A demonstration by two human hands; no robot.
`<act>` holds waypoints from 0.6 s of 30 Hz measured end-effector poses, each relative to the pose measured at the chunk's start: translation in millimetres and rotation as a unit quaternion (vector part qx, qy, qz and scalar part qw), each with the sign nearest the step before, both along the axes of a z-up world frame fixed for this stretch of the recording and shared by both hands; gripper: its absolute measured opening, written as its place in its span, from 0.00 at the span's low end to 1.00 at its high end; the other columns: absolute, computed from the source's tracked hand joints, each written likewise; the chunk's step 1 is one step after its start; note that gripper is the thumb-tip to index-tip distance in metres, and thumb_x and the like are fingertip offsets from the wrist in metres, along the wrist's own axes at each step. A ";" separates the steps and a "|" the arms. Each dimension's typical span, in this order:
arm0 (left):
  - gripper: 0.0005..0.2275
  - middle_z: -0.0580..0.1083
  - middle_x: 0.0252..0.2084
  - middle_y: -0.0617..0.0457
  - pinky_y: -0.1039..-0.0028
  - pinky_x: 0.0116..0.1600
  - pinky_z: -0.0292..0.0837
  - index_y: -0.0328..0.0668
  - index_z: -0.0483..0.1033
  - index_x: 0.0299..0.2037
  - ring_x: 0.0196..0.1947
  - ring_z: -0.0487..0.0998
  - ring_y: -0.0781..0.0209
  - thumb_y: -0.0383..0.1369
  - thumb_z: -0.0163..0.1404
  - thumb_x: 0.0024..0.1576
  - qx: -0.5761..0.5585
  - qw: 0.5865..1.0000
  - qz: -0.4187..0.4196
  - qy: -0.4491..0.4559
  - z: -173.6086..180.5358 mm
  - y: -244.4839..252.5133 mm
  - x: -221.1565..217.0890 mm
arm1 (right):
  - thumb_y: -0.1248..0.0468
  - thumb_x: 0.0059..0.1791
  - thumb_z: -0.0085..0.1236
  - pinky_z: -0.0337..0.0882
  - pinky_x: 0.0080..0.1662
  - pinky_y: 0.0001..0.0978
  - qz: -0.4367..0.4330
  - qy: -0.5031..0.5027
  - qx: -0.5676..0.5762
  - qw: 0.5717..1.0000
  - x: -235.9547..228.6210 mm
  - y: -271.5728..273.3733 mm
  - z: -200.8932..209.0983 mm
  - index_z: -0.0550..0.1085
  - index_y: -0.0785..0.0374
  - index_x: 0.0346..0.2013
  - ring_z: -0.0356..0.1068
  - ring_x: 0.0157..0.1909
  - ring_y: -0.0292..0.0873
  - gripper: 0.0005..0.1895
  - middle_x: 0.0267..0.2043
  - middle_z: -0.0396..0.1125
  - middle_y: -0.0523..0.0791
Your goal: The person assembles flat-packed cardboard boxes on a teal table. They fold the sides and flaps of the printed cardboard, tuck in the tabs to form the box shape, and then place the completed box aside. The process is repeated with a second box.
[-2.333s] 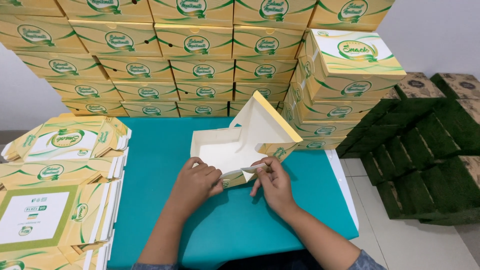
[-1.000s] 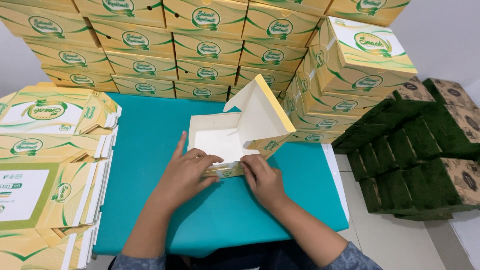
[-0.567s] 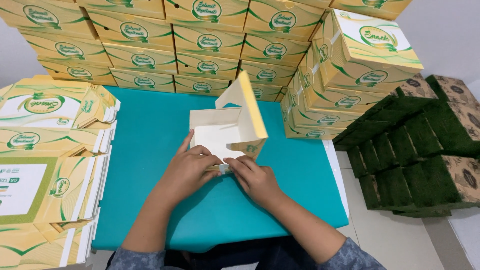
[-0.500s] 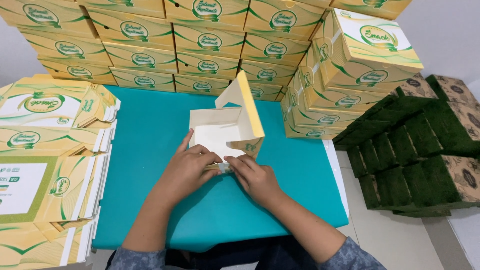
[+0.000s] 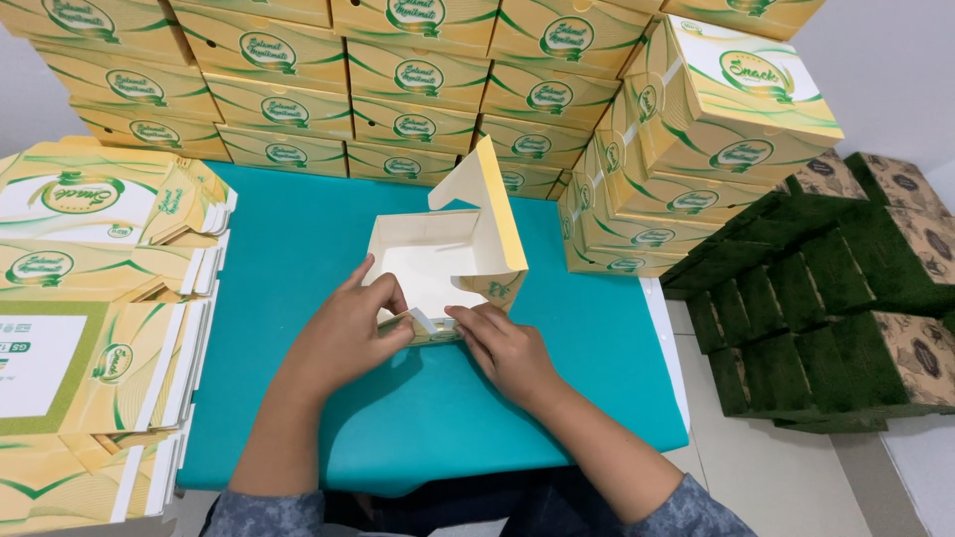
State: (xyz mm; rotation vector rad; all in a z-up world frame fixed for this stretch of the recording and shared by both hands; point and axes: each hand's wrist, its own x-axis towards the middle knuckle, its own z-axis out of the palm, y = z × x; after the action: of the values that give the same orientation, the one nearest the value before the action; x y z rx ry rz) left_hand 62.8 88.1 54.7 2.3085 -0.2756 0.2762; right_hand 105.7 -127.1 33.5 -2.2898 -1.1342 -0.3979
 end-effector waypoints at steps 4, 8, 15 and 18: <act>0.05 0.78 0.22 0.45 0.50 0.69 0.48 0.39 0.69 0.24 0.35 0.81 0.48 0.29 0.54 0.46 -0.016 0.999 0.005 -0.032 7.1 1.0 -3.6 | 0.65 0.50 0.50 0.75 0.28 0.36 0.004 0.002 -0.001 1.000 1.0 -0.6 -1.1 0.71 0.50 0.51 0.73 0.32 0.46 0.15 0.37 0.71 0.40; 0.05 0.78 0.22 0.47 0.49 0.69 0.47 0.40 0.71 0.23 0.35 0.82 0.51 0.29 0.55 0.47 0.000 0.999 0.013 -0.051 11.0 -0.6 -5.1 | 0.65 0.51 0.49 0.75 0.28 0.38 0.004 0.003 -0.009 1.000 0.2 -0.3 2.5 0.71 0.51 0.51 0.73 0.31 0.47 0.14 0.36 0.70 0.41; 0.03 0.79 0.25 0.52 0.47 0.68 0.48 0.41 0.76 0.26 0.36 0.81 0.54 0.27 0.58 0.47 0.055 0.995 -0.008 -0.077 11.3 -10.7 -3.2 | 0.64 0.51 0.49 0.75 0.27 0.38 0.007 0.008 0.003 1.000 -0.1 -0.2 1.6 0.71 0.51 0.50 0.72 0.30 0.47 0.13 0.37 0.70 0.42; 0.03 0.79 0.25 0.56 0.48 0.69 0.48 0.44 0.77 0.25 0.37 0.80 0.59 0.29 0.58 0.47 0.083 0.993 -0.008 -0.085 4.8 -13.3 0.7 | 0.64 0.50 0.50 0.75 0.27 0.37 0.006 -0.002 -0.003 1.000 1.5 -1.2 -1.8 0.71 0.51 0.50 0.72 0.30 0.47 0.13 0.38 0.71 0.41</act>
State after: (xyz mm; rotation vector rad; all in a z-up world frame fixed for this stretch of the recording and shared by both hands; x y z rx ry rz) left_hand 63.4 74.7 59.5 2.4492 -0.4158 0.4600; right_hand 107.2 -128.4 31.6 -2.2881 -1.1519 -0.3944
